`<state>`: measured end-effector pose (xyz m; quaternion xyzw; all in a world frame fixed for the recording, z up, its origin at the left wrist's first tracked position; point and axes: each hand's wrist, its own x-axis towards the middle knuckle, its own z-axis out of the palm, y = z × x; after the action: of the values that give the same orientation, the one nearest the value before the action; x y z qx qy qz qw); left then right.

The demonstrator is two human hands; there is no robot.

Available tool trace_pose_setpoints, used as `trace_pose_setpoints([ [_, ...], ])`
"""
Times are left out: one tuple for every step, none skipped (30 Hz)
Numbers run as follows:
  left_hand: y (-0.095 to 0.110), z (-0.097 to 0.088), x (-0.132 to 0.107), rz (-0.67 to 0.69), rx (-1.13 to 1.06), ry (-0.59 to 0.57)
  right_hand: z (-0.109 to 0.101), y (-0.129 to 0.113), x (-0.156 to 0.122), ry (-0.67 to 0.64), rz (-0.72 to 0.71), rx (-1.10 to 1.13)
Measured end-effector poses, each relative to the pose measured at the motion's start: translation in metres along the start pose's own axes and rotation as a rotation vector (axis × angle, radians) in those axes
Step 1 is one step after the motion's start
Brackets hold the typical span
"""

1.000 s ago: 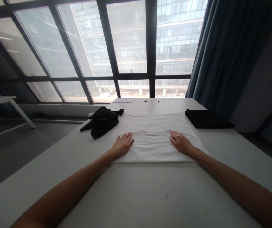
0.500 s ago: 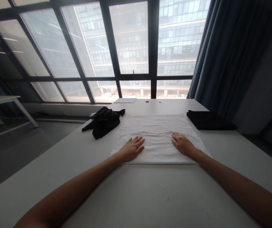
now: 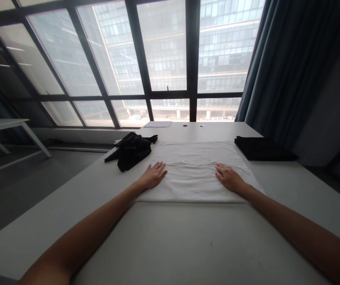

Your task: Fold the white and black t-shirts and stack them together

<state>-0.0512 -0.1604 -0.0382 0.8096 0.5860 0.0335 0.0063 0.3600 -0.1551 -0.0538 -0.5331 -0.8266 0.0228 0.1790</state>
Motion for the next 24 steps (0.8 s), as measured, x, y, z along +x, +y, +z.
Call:
trace_pose_setpoints([
  [-0.002,0.0,0.001,-0.009,-0.003,-0.002,0.0,0.0,0.0,-0.001,-0.001,0.001],
  [-0.003,-0.001,0.002,-0.018,-0.011,0.0,0.001,0.001,0.0,-0.002,-0.001,0.001],
  [-0.003,-0.004,0.003,-0.032,-0.023,0.01,0.001,0.001,0.0,-0.003,-0.001,0.002],
  [-0.002,-0.007,0.004,-0.051,-0.038,0.03,0.001,0.002,0.0,-0.003,-0.001,0.001],
  [0.0,-0.01,0.004,-0.073,-0.057,0.06,0.001,0.002,0.0,-0.003,-0.002,-0.001],
  [0.003,-0.014,0.005,-0.091,-0.079,0.096,0.001,0.003,0.0,-0.003,-0.003,-0.003],
  [0.007,-0.018,0.004,-0.097,-0.104,0.133,0.001,0.003,0.0,-0.003,-0.004,-0.005],
  [0.012,-0.021,0.003,-0.088,-0.13,0.161,0.002,0.003,0.0,-0.002,-0.005,-0.007],
  [0.019,-0.023,0.001,-0.062,-0.156,0.172,0.002,0.003,0.0,-0.002,-0.008,-0.009],
  [0.027,-0.023,-0.001,-0.019,-0.176,0.162,0.002,0.003,0.0,-0.001,-0.011,-0.011],
  [0.035,-0.022,-0.004,0.038,-0.187,0.131,0.002,0.004,0.0,0.0,-0.014,-0.013],
  [0.043,-0.02,-0.008,0.099,-0.186,0.09,0.002,0.004,0.0,0.0,-0.017,-0.016],
  [0.051,-0.017,-0.011,0.154,-0.174,0.044,0.002,0.004,0.0,0.001,-0.02,-0.018],
  [0.058,-0.014,-0.015,0.198,-0.154,-0.003,0.003,0.004,0.0,0.002,-0.022,-0.019],
  [0.063,-0.011,-0.017,0.227,-0.133,-0.044,0.003,0.005,0.0,0.005,-0.025,-0.018],
  [0.067,-0.01,-0.019,0.242,-0.116,-0.074,0.003,0.005,0.0,0.008,-0.027,-0.016],
  [0.069,-0.009,-0.02,0.245,-0.106,-0.092,0.003,0.005,0.0,0.011,-0.029,-0.015],
  [0.071,-0.009,-0.021,0.245,-0.105,-0.098,0.002,0.005,0.0,0.013,-0.03,-0.014],
  [0.073,-0.011,-0.022,0.252,-0.114,-0.095,0.001,0.004,0.0,0.015,-0.029,-0.015],
  [0.075,-0.013,-0.024,0.272,-0.129,-0.08,-0.001,0.002,-0.001,0.018,-0.027,-0.02],
  [0.078,-0.016,-0.026,0.306,-0.147,-0.063,-0.003,-0.001,-0.002,0.028,-0.026,-0.025],
  [0.082,-0.019,-0.028,0.353,-0.168,-0.049,-0.006,-0.006,-0.003,0.044,-0.029,-0.028],
  [0.088,-0.022,-0.031,0.408,-0.189,-0.043,-0.008,-0.012,-0.005,0.064,-0.039,-0.021],
  [0.094,-0.024,-0.035,0.465,-0.207,-0.044,-0.01,-0.02,-0.007,0.084,-0.058,-0.004],
])
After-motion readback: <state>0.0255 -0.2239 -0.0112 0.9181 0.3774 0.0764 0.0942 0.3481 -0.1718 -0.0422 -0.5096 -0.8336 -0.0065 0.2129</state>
